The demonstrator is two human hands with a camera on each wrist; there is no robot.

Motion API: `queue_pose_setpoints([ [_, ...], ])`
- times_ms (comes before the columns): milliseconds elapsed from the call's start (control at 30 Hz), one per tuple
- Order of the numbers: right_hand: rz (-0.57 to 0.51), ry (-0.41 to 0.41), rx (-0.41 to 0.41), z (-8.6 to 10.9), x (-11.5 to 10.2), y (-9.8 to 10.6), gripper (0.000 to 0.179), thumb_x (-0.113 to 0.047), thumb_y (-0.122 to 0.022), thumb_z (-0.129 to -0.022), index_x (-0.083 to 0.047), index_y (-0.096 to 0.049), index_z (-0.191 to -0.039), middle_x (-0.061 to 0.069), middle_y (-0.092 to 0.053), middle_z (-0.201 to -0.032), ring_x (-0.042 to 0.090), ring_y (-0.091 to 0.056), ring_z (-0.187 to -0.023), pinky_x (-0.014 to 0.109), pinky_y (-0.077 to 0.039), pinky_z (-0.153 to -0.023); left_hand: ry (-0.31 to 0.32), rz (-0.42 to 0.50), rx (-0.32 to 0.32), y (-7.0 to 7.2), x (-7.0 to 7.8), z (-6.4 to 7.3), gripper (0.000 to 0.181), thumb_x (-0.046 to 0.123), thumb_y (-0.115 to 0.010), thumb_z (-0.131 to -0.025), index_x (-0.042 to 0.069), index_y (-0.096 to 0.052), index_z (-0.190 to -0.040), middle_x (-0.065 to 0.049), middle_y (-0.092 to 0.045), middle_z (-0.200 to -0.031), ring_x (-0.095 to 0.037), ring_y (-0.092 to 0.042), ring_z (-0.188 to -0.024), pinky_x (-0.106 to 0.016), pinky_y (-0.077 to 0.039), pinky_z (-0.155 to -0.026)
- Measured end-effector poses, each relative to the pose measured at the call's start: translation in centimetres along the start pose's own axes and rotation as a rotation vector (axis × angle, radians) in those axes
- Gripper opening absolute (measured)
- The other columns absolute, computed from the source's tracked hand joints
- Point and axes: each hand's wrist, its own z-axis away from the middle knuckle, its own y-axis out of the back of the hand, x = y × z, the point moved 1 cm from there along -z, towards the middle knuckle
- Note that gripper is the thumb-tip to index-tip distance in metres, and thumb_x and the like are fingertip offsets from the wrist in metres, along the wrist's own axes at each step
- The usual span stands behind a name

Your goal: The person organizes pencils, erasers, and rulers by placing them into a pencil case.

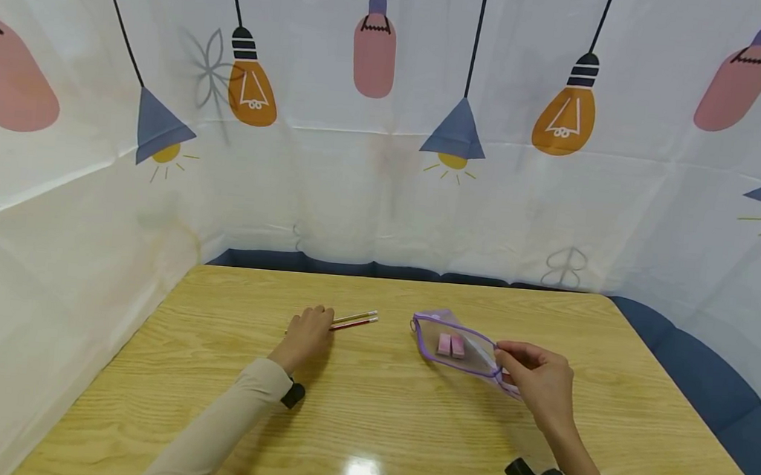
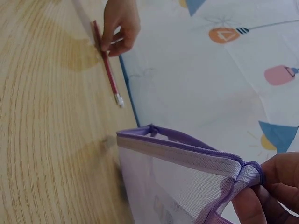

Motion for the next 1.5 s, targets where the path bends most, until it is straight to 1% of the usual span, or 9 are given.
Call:
queue_pose_setpoints([
  [100,0.000,-0.003,0.000,0.03,0.06,-0.01,0.024,-0.015,-0.075,-0.086,0.004,-0.073,-0.101,0.020,-0.070,-0.091,0.013,-0.067,-0.068,0.030,-0.056,-0.060,-0.014,-0.003,0.009,-0.08,-0.03,0.14,0.011,0.003,-0.067,-0.089,0.003,-0.057,-0.085,-0.013,-0.056,-0.081,-0.032,-0.058,-0.076,-0.047,-0.050,-0.061],
  [300,0.009,0.000,-0.002,-0.05,0.09,0.02,0.025,-0.016,-0.075,-0.086,0.003,-0.073,-0.101,0.016,-0.071,-0.089,0.013,-0.067,-0.068,0.033,-0.056,-0.060,-0.033,-0.008,0.023,-0.06,0.11,0.27,0.010,0.000,-0.067,-0.088,0.002,-0.058,-0.086,-0.014,-0.056,-0.081,-0.034,-0.058,-0.076,-0.047,-0.051,-0.061],
  [500,0.011,-0.001,-0.010,-0.10,0.19,0.01,0.026,-0.016,-0.075,-0.086,0.003,-0.073,-0.103,0.016,-0.071,-0.092,0.013,-0.067,-0.068,0.031,-0.056,-0.060,-0.041,-0.035,0.021,-0.08,0.26,0.28,0.008,0.000,-0.067,-0.089,0.001,-0.059,-0.089,-0.015,-0.057,-0.082,-0.034,-0.059,-0.076,-0.049,-0.052,-0.063],
  [600,0.010,0.001,-0.012,-0.09,0.21,-0.01,0.026,-0.016,-0.075,-0.086,0.003,-0.073,-0.103,0.016,-0.071,-0.092,0.013,-0.067,-0.068,0.032,-0.056,-0.060,-0.039,-0.049,0.010,-0.09,0.23,0.21,0.007,-0.001,-0.067,-0.088,0.000,-0.060,-0.089,-0.015,-0.057,-0.082,-0.033,-0.060,-0.076,-0.049,-0.052,-0.064],
  [733,0.014,0.001,-0.011,-0.10,0.21,-0.04,0.026,-0.016,-0.075,-0.086,0.003,-0.073,-0.102,0.015,-0.071,-0.091,0.014,-0.067,-0.067,0.033,-0.056,-0.060,-0.042,-0.063,0.001,-0.13,0.15,0.06,0.009,-0.002,-0.068,-0.088,0.001,-0.059,-0.085,-0.014,-0.057,-0.080,-0.032,-0.060,-0.073,-0.046,-0.051,-0.061],
  [933,0.023,-0.001,-0.007,-0.10,0.20,-0.12,0.023,-0.015,-0.075,-0.086,0.004,-0.073,-0.100,0.017,-0.070,-0.089,0.014,-0.067,-0.067,0.032,-0.056,-0.060,-0.065,-0.058,0.023,-0.17,0.14,0.00,0.014,-0.002,-0.067,-0.088,0.001,-0.056,-0.081,-0.013,-0.054,-0.076,-0.032,-0.059,-0.070,-0.045,-0.051,-0.058],
  [1233,0.025,0.000,-0.015,-0.16,0.23,-0.06,0.023,-0.014,-0.074,-0.087,0.004,-0.073,-0.100,0.018,-0.070,-0.089,0.014,-0.067,-0.068,0.030,-0.056,-0.059,-0.086,-0.078,0.038,-0.19,0.24,0.07,0.011,-0.004,-0.067,-0.087,-0.002,-0.056,-0.085,-0.016,-0.056,-0.078,-0.032,-0.059,-0.070,-0.043,-0.052,-0.058],
  [1333,0.027,0.002,-0.013,-0.19,0.26,-0.07,0.022,-0.014,-0.074,-0.087,0.004,-0.073,-0.100,0.017,-0.070,-0.088,0.014,-0.067,-0.068,0.031,-0.056,-0.059,-0.094,-0.068,0.032,-0.08,0.25,-0.04,0.010,-0.007,-0.065,-0.088,-0.002,-0.056,-0.088,-0.017,-0.056,-0.079,-0.033,-0.058,-0.070,-0.043,-0.051,-0.057],
  [1500,0.029,0.003,-0.010,-0.24,0.35,-0.07,0.021,-0.013,-0.075,-0.086,0.004,-0.073,-0.099,0.017,-0.070,-0.087,0.014,-0.067,-0.067,0.034,-0.056,-0.060,-0.106,-0.006,-0.002,-0.19,0.08,-0.22,0.014,-0.012,-0.062,-0.087,-0.001,-0.054,-0.090,-0.017,-0.054,-0.080,-0.033,-0.056,-0.071,-0.042,-0.050,-0.056],
])
